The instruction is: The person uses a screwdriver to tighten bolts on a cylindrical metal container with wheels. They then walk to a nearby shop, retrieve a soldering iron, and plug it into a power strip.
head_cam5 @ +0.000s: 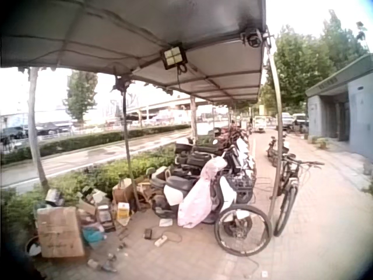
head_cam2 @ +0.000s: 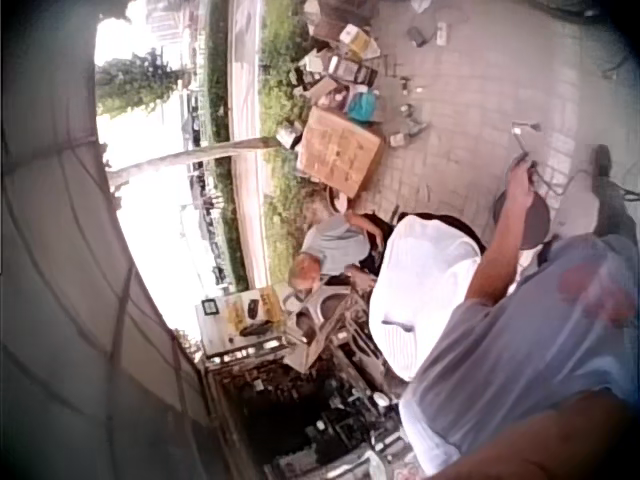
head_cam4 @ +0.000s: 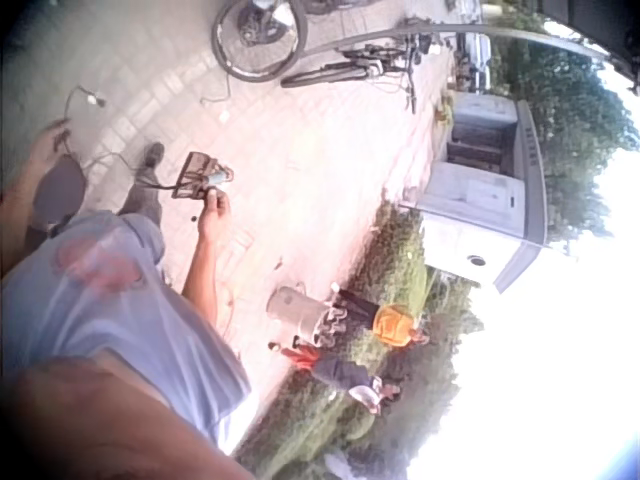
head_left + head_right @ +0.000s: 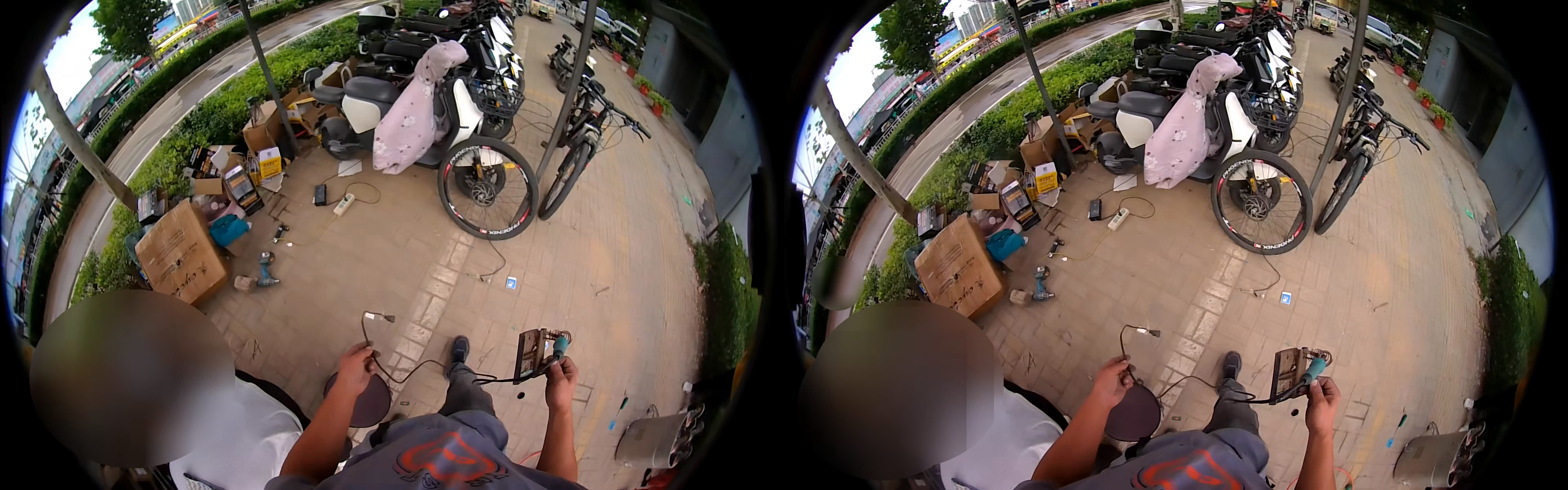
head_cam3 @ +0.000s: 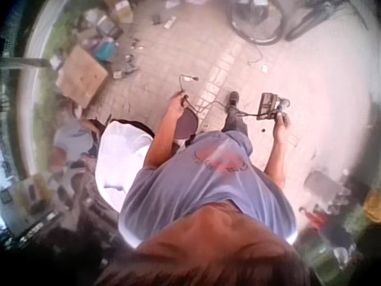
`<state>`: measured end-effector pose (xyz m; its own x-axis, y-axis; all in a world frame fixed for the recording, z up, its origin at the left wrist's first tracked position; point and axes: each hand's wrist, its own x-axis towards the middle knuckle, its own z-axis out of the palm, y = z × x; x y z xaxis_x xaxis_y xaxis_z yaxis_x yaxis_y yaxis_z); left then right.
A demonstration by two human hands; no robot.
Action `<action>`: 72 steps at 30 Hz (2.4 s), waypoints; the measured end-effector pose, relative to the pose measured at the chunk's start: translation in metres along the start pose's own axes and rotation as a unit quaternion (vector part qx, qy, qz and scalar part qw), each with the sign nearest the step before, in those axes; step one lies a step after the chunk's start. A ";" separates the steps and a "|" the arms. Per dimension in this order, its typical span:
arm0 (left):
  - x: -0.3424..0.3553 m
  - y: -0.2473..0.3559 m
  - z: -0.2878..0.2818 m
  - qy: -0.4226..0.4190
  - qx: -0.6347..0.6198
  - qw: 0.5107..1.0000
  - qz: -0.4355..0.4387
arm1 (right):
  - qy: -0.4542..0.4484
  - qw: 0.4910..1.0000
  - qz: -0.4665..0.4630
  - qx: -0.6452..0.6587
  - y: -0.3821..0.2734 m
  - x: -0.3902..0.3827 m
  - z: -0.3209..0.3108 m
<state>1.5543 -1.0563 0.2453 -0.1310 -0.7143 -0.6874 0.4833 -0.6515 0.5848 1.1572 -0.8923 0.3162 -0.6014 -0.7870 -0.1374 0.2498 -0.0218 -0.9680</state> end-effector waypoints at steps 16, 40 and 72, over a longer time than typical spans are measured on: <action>0.160 0.120 0.060 0.212 -0.180 0.954 0.110 | -0.396 0.894 0.054 -0.205 0.069 0.431 0.268; 0.520 0.160 -0.011 0.570 -0.289 0.762 0.104 | -0.749 0.503 -0.014 -0.430 0.483 0.678 0.738; 0.841 0.200 0.078 0.349 -0.008 0.918 0.187 | -0.455 0.462 0.680 -0.343 0.690 0.696 0.878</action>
<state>1.4737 -1.8072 -0.1819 0.6308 -0.5453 -0.5520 0.3947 -0.3869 0.8333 1.5773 -1.9965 -0.2635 0.4034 0.2737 -0.8731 -0.5596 0.8288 0.0013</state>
